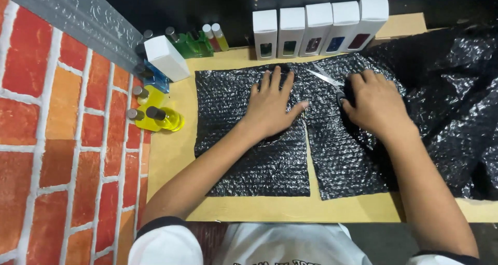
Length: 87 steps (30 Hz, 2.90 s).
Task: The person uses scissors to cut a sheet of black bubble wrap on a wooden table. They trim the edges and then fold the material to align the sides before making another cut.
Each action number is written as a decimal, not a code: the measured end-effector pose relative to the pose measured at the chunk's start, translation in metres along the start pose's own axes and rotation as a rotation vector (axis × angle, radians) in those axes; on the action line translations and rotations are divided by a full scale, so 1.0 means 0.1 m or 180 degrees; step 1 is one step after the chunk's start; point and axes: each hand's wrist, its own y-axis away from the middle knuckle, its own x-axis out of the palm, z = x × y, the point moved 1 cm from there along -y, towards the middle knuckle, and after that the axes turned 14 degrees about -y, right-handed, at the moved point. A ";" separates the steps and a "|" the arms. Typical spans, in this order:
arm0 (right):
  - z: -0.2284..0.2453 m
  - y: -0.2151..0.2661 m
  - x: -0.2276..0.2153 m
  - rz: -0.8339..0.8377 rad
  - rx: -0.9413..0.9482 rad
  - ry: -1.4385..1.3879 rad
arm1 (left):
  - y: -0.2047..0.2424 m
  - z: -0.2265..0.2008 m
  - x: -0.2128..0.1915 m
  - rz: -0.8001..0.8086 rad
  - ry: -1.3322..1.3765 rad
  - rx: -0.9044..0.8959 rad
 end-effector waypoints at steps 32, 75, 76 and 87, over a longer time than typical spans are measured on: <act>0.05 -0.04 -0.16 0.0436 0.0260 -0.0687 | -0.22 0.08 -0.38 0.1261 0.0318 -0.0567; -0.07 -0.19 0.25 0.0644 0.0206 -0.5118 | -0.48 0.49 0.35 -0.0748 0.0656 0.0345; -0.08 -0.19 0.23 0.0639 0.0200 -0.5121 | -0.50 0.48 0.33 -0.0751 0.0650 0.0347; -0.25 -0.21 0.33 0.0074 -0.0330 -0.4078 | -0.56 0.34 0.38 -0.0803 -0.0446 0.0675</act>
